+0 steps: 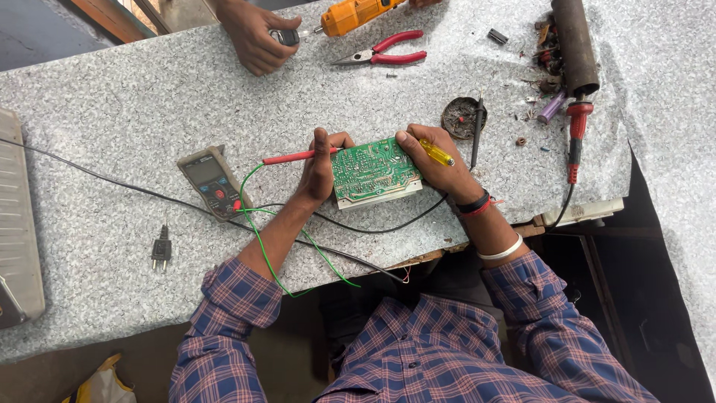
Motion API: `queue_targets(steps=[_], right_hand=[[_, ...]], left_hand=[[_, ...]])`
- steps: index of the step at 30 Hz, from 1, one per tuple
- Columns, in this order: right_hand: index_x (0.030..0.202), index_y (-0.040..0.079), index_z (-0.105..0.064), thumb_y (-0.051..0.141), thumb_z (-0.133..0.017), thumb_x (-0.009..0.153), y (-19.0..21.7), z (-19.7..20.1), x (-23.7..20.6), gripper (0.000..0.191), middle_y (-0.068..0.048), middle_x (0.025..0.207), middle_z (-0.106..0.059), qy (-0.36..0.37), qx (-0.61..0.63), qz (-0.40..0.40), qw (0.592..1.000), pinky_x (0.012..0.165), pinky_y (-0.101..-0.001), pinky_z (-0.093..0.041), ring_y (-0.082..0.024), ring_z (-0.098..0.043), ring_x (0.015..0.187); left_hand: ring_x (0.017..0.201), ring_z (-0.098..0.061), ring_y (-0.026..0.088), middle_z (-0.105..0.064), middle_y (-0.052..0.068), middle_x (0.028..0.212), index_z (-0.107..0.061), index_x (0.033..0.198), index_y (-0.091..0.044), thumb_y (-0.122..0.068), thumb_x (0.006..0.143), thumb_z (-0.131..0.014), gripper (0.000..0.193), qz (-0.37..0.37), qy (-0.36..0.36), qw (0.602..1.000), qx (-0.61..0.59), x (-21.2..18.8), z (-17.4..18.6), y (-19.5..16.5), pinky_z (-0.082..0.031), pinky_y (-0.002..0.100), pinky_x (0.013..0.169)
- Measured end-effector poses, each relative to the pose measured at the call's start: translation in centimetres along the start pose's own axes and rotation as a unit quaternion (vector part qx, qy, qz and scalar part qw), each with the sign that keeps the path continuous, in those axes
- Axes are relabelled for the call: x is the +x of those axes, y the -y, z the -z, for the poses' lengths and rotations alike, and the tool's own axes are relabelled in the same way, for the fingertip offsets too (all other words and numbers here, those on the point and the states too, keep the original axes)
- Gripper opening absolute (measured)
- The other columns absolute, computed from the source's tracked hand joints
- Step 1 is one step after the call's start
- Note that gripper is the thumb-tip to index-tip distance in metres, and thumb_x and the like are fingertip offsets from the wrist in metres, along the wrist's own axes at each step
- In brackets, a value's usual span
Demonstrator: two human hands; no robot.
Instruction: The person holds a green circuit board on the workbench and touches its contacts with a multimeter probe while holding a screwdriver in the other hand, testing the board. A second person across the bench uses an orange power tool on a separate component.
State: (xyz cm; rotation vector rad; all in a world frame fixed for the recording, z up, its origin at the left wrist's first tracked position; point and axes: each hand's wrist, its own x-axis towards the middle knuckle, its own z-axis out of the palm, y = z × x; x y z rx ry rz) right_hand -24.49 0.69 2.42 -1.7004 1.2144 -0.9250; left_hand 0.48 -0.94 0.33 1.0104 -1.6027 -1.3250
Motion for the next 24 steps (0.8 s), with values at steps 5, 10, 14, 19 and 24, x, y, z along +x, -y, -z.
queue_targets(steps=[5,10,14,19,24], right_hand=[[0.076,0.003,-0.043,0.038,-0.054,0.110,0.23,0.02,0.00,0.050,0.001,0.067,-0.035,0.001,-0.009,0.003,1.000,0.059,-0.0312,-0.036,-0.007,-0.035,0.068],[0.076,0.003,-0.043,0.037,-0.054,0.109,0.40,0.18,0.04,0.049,0.001,0.067,-0.036,-0.001,-0.019,0.007,1.000,0.059,-0.0314,-0.036,-0.007,-0.036,0.069],[0.076,0.003,-0.043,0.037,-0.054,0.109,0.42,0.12,0.05,0.049,0.000,0.068,-0.036,-0.001,-0.009,-0.001,1.000,0.059,-0.0320,-0.036,-0.007,-0.035,0.068],[0.076,0.003,-0.043,0.037,-0.054,0.109,0.29,0.08,0.01,0.049,0.000,0.067,-0.036,-0.003,-0.010,0.007,1.000,0.059,-0.0322,-0.036,-0.008,-0.035,0.069],[0.076,0.003,-0.042,0.037,-0.054,0.110,0.32,0.12,0.03,0.049,0.000,0.068,-0.035,-0.005,-0.015,0.013,1.000,0.059,-0.0318,-0.036,-0.008,-0.035,0.069]], left_hand=[[0.065,-0.042,0.010,-0.048,-0.001,0.063,-0.054,0.073,-0.003,-0.084,0.096,-0.007,0.097,0.007,-0.005,1.000,0.006,-0.12,-0.04,-0.34,-0.034,0.030,0.061],[0.066,-0.042,0.010,-0.048,-0.001,0.063,-0.055,0.073,-0.002,-0.084,0.096,-0.007,0.098,-0.004,-0.002,1.000,0.003,0.05,-0.08,-0.46,-0.035,0.030,0.063],[0.067,-0.043,0.010,-0.049,-0.001,0.064,-0.056,0.074,-0.002,-0.083,0.096,-0.008,0.097,0.009,-0.006,1.000,-0.005,0.03,-0.13,-0.43,-0.035,0.030,0.063],[0.066,-0.042,0.010,-0.048,-0.001,0.063,-0.055,0.073,-0.002,-0.083,0.097,-0.007,0.097,-0.002,-0.004,1.000,0.009,-0.03,-0.05,-0.40,-0.035,0.030,0.062],[0.066,-0.043,0.010,-0.049,-0.001,0.063,-0.056,0.073,-0.002,-0.083,0.097,-0.008,0.097,-0.001,-0.001,1.000,-0.001,0.09,-0.08,-0.35,-0.035,0.030,0.062]])
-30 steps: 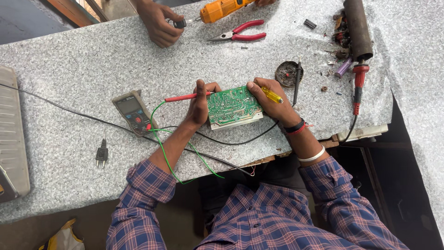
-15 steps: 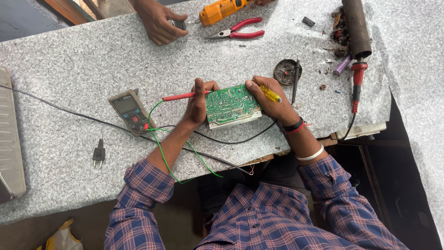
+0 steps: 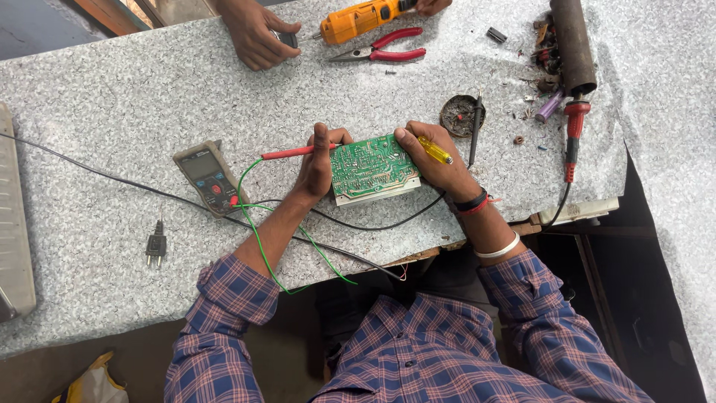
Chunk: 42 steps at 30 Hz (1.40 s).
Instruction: The person holds a green circuit board on the workbench and touches its contacts with a multimeter probe while holding a screwdriver in the other hand, testing the board. A second person across the bench uses an orange power tool on a separate component.
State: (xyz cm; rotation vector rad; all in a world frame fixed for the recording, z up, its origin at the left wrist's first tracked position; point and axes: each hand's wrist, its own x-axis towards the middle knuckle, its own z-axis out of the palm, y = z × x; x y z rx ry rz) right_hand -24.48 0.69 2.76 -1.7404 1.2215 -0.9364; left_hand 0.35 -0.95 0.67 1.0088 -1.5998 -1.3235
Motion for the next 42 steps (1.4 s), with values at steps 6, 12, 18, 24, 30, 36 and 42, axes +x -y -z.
queue_targets(steps=[6,12,18,24,30,36,42], right_hand=[[0.076,0.003,-0.045,0.035,-0.055,0.110,0.21,0.07,-0.07,0.048,0.001,0.068,-0.038,0.000,0.015,-0.001,1.000,0.058,-0.0307,-0.036,-0.006,-0.036,0.068],[0.075,0.004,-0.045,0.035,-0.055,0.110,0.19,0.09,-0.14,0.048,0.002,0.066,-0.038,-0.002,0.011,-0.008,1.000,0.057,-0.0309,-0.035,-0.006,-0.036,0.067],[0.074,0.003,-0.043,0.036,-0.056,0.110,-0.03,0.20,-0.13,0.050,0.001,0.066,-0.036,-0.005,0.000,-0.009,1.000,0.056,-0.0314,-0.034,-0.007,-0.035,0.067],[0.075,0.004,-0.045,0.036,-0.056,0.109,-0.22,0.31,-0.24,0.049,0.002,0.066,-0.038,-0.003,0.009,-0.013,1.000,0.057,-0.0303,-0.035,-0.006,-0.036,0.067],[0.075,0.003,-0.046,0.036,-0.057,0.109,-0.43,0.17,-0.14,0.049,0.003,0.067,-0.039,0.000,0.024,-0.022,0.999,0.057,-0.0298,-0.035,-0.006,-0.037,0.068],[0.076,0.003,-0.045,0.035,-0.057,0.110,-0.45,0.21,-0.18,0.048,0.003,0.067,-0.038,-0.003,0.011,-0.008,1.000,0.057,-0.0300,-0.035,-0.006,-0.036,0.068],[0.075,0.003,-0.044,0.036,-0.056,0.110,-0.12,0.17,-0.12,0.049,0.002,0.067,-0.037,-0.001,0.013,-0.006,1.000,0.057,-0.0306,-0.034,-0.006,-0.036,0.068]], left_hand=[[0.064,-0.043,0.010,-0.049,-0.001,0.062,-0.056,0.074,-0.002,-0.084,0.096,-0.008,0.098,0.009,-0.002,1.000,-0.001,-0.08,-0.06,0.34,-0.035,0.030,0.061],[0.063,-0.044,0.010,-0.049,-0.001,0.061,-0.056,0.074,-0.003,-0.086,0.093,-0.004,0.100,0.012,0.004,1.000,0.011,0.03,-0.08,0.38,-0.037,0.030,0.061],[0.064,-0.044,0.011,-0.049,-0.001,0.063,-0.057,0.076,-0.003,-0.086,0.093,-0.006,0.100,0.016,0.000,1.000,0.008,0.07,-0.23,-0.09,-0.036,0.031,0.061],[0.064,-0.044,0.011,-0.050,0.000,0.063,-0.058,0.075,-0.003,-0.085,0.095,-0.006,0.099,0.013,0.001,1.000,0.007,0.06,-0.35,-0.42,-0.036,0.030,0.062],[0.068,-0.045,0.011,-0.051,0.000,0.066,-0.058,0.077,-0.002,-0.084,0.096,-0.007,0.098,0.010,-0.002,1.000,0.002,0.17,-0.35,-0.21,-0.037,0.030,0.065],[0.067,-0.045,0.012,-0.051,0.000,0.066,-0.059,0.077,-0.002,-0.084,0.095,-0.007,0.099,0.014,-0.001,1.000,0.002,0.23,-0.35,0.11,-0.037,0.031,0.064],[0.066,-0.045,0.012,-0.050,0.000,0.065,-0.058,0.076,-0.002,-0.085,0.095,-0.007,0.099,0.013,0.001,1.000,0.004,0.14,-0.28,0.15,-0.037,0.031,0.064]])
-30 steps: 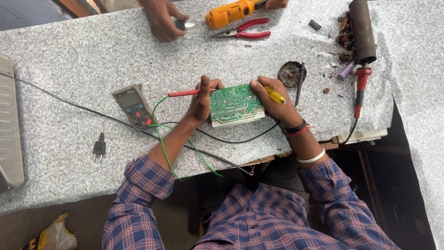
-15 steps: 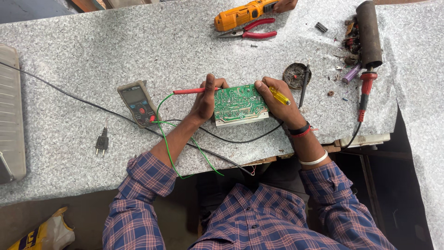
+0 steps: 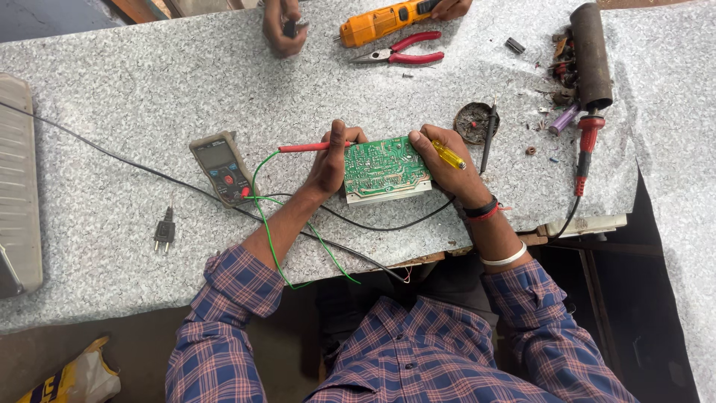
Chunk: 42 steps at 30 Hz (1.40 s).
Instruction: The person holds a green circuit board on the workbench and touches its contacts with a multimeter probe while holding a screwdriver in the other hand, testing the board. A second person across the bench uses an orange power tool on a separate component.
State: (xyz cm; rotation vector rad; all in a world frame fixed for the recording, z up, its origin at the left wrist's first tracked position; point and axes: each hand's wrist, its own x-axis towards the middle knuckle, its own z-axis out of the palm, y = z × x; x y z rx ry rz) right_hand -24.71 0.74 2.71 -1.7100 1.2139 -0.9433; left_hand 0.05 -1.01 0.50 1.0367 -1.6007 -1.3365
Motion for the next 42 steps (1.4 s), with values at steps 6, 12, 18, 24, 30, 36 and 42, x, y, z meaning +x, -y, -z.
queue_targets(steps=[6,12,18,24,30,36,42], right_hand=[[0.075,0.003,-0.044,0.036,-0.055,0.110,0.18,0.03,0.05,0.049,0.002,0.066,-0.037,-0.003,-0.013,0.000,1.000,0.057,-0.0311,-0.035,-0.007,-0.036,0.067],[0.076,0.003,-0.045,0.036,-0.054,0.110,0.18,-0.05,0.15,0.048,0.001,0.067,-0.038,-0.001,-0.007,0.007,1.000,0.058,-0.0314,-0.036,-0.007,-0.037,0.067],[0.077,0.003,-0.043,0.035,-0.054,0.111,0.11,-0.05,0.15,0.048,0.000,0.068,-0.036,-0.001,-0.011,0.014,1.000,0.059,-0.0318,-0.036,-0.007,-0.036,0.069],[0.076,0.003,-0.044,0.036,-0.054,0.110,0.27,-0.02,0.14,0.048,0.001,0.067,-0.037,-0.001,-0.017,0.007,1.000,0.058,-0.0318,-0.035,-0.007,-0.037,0.067],[0.076,0.002,-0.044,0.036,-0.055,0.110,0.34,0.02,0.15,0.049,0.000,0.066,-0.037,-0.004,-0.014,0.013,1.000,0.057,-0.0318,-0.035,-0.007,-0.036,0.067],[0.076,0.003,-0.046,0.036,-0.055,0.110,0.34,0.03,0.12,0.048,0.002,0.066,-0.039,-0.004,-0.010,0.009,1.000,0.056,-0.0310,-0.035,-0.007,-0.037,0.066],[0.076,0.003,-0.047,0.035,-0.056,0.110,0.16,-0.05,0.13,0.047,0.002,0.067,-0.039,-0.006,0.001,-0.001,1.000,0.057,-0.0301,-0.035,-0.006,-0.037,0.068]], left_hand=[[0.064,-0.045,0.011,-0.050,0.000,0.064,-0.057,0.075,-0.003,-0.086,0.093,-0.007,0.099,0.007,-0.001,1.000,-0.003,0.02,0.03,-0.15,-0.036,0.031,0.061],[0.064,-0.043,0.010,-0.049,-0.001,0.063,-0.058,0.074,-0.003,-0.086,0.094,-0.007,0.100,-0.001,-0.007,1.000,0.001,0.01,0.13,-0.45,-0.035,0.031,0.061],[0.064,-0.042,0.010,-0.048,-0.002,0.063,-0.056,0.075,-0.002,-0.086,0.094,-0.008,0.098,0.002,-0.005,1.000,-0.001,0.08,0.15,-0.40,-0.034,0.030,0.060],[0.065,-0.043,0.010,-0.049,-0.001,0.064,-0.057,0.075,-0.002,-0.086,0.094,-0.007,0.099,0.006,-0.007,1.000,0.002,0.05,0.18,-0.11,-0.035,0.030,0.061],[0.066,-0.046,0.011,-0.051,0.000,0.064,-0.059,0.077,-0.003,-0.087,0.092,-0.006,0.101,0.010,-0.008,1.000,0.009,0.08,0.19,0.04,-0.039,0.031,0.064],[0.066,-0.047,0.012,-0.051,0.000,0.065,-0.058,0.075,-0.003,-0.087,0.093,-0.005,0.101,0.002,-0.004,1.000,0.010,0.15,0.12,-0.08,-0.040,0.031,0.065],[0.065,-0.047,0.012,-0.052,0.000,0.065,-0.059,0.075,-0.003,-0.087,0.093,-0.006,0.101,0.005,-0.002,1.000,0.003,0.14,0.15,0.06,-0.039,0.031,0.064]])
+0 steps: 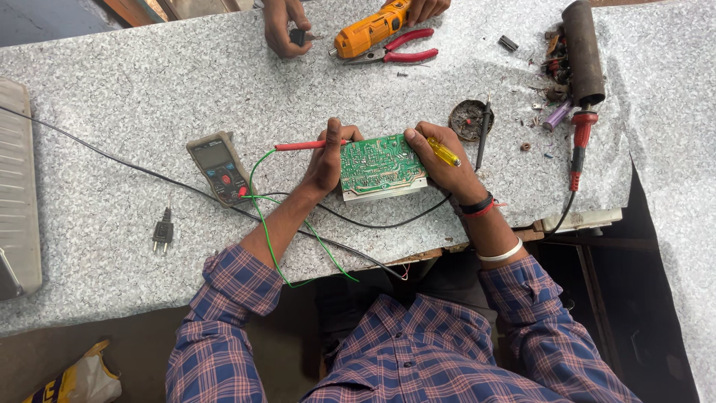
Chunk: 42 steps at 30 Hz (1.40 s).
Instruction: The person holds a green circuit board on the workbench and touches its contacts with a multimeter probe while holding a screwdriver in the other hand, testing the board. A second person across the bench uses an orange power tool on a separate component.
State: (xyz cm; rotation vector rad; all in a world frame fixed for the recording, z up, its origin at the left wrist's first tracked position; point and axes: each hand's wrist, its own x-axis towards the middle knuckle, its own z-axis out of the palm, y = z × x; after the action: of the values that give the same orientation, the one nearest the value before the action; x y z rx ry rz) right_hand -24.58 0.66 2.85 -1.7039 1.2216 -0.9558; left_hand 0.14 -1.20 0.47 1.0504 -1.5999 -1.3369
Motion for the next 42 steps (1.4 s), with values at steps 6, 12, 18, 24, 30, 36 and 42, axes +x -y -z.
queue_targets(steps=[6,12,18,24,30,36,42], right_hand=[[0.078,0.003,-0.049,0.034,-0.056,0.110,-0.3,0.0,0.0,0.045,0.003,0.067,-0.041,0.001,0.001,0.006,1.000,0.058,-0.0297,-0.036,-0.005,-0.038,0.068],[0.078,0.002,-0.049,0.034,-0.056,0.110,-0.2,0.0,0.0,0.046,0.002,0.068,-0.041,0.000,-0.002,0.006,1.000,0.058,-0.0301,-0.037,-0.006,-0.038,0.069],[0.078,0.002,-0.047,0.034,-0.056,0.110,-0.1,0.0,0.1,0.046,0.001,0.069,-0.039,0.001,-0.008,0.019,1.000,0.059,-0.0308,-0.037,-0.006,-0.038,0.069],[0.078,0.002,-0.047,0.032,-0.056,0.110,-0.2,0.0,0.0,0.045,0.000,0.068,-0.039,0.003,-0.005,0.012,1.000,0.060,-0.0310,-0.037,-0.007,-0.038,0.070],[0.079,0.001,-0.046,0.031,-0.056,0.109,-0.5,-0.2,0.0,0.044,-0.001,0.069,-0.037,0.000,-0.011,0.018,1.000,0.061,-0.0318,-0.038,-0.008,-0.037,0.071],[0.080,0.001,-0.051,0.032,-0.057,0.108,-0.4,-0.3,0.1,0.043,-0.002,0.068,-0.043,0.006,-0.011,0.007,1.000,0.062,-0.0315,-0.040,-0.008,-0.041,0.070],[0.083,0.000,-0.054,0.030,-0.057,0.108,0.1,-0.4,0.1,0.040,-0.003,0.069,-0.048,0.000,-0.020,0.014,1.000,0.063,-0.0321,-0.042,-0.009,-0.046,0.070]], left_hand=[[0.066,-0.046,0.012,-0.051,0.000,0.066,-0.059,0.075,-0.003,-0.086,0.093,-0.006,0.100,-0.002,0.001,1.000,-0.003,0.0,0.1,0.5,-0.038,0.031,0.064],[0.067,-0.047,0.011,-0.052,0.001,0.066,-0.060,0.076,-0.003,-0.087,0.093,-0.007,0.101,0.002,-0.004,1.000,0.000,0.1,0.1,0.6,-0.039,0.030,0.064],[0.064,-0.047,0.011,-0.052,0.000,0.064,-0.060,0.075,-0.003,-0.087,0.092,-0.007,0.101,0.002,0.001,1.000,-0.001,0.2,0.2,0.6,-0.039,0.030,0.061],[0.063,-0.045,0.010,-0.050,-0.001,0.063,-0.058,0.074,-0.002,-0.085,0.095,-0.008,0.098,-0.006,0.001,1.000,-0.006,0.0,0.3,0.8,-0.036,0.029,0.060],[0.064,-0.043,0.009,-0.049,-0.001,0.063,-0.057,0.074,-0.002,-0.082,0.098,-0.010,0.096,-0.017,-0.001,1.000,-0.006,0.1,0.4,1.1,-0.035,0.029,0.060],[0.065,-0.044,0.009,-0.050,-0.001,0.063,-0.057,0.074,-0.002,-0.081,0.098,-0.010,0.095,-0.018,-0.001,1.000,-0.010,-0.1,0.6,1.4,-0.035,0.029,0.061],[0.065,-0.044,0.009,-0.050,-0.001,0.065,-0.057,0.074,-0.002,-0.081,0.099,-0.010,0.095,-0.019,0.003,1.000,-0.006,-0.3,0.8,1.6,-0.036,0.029,0.061]])
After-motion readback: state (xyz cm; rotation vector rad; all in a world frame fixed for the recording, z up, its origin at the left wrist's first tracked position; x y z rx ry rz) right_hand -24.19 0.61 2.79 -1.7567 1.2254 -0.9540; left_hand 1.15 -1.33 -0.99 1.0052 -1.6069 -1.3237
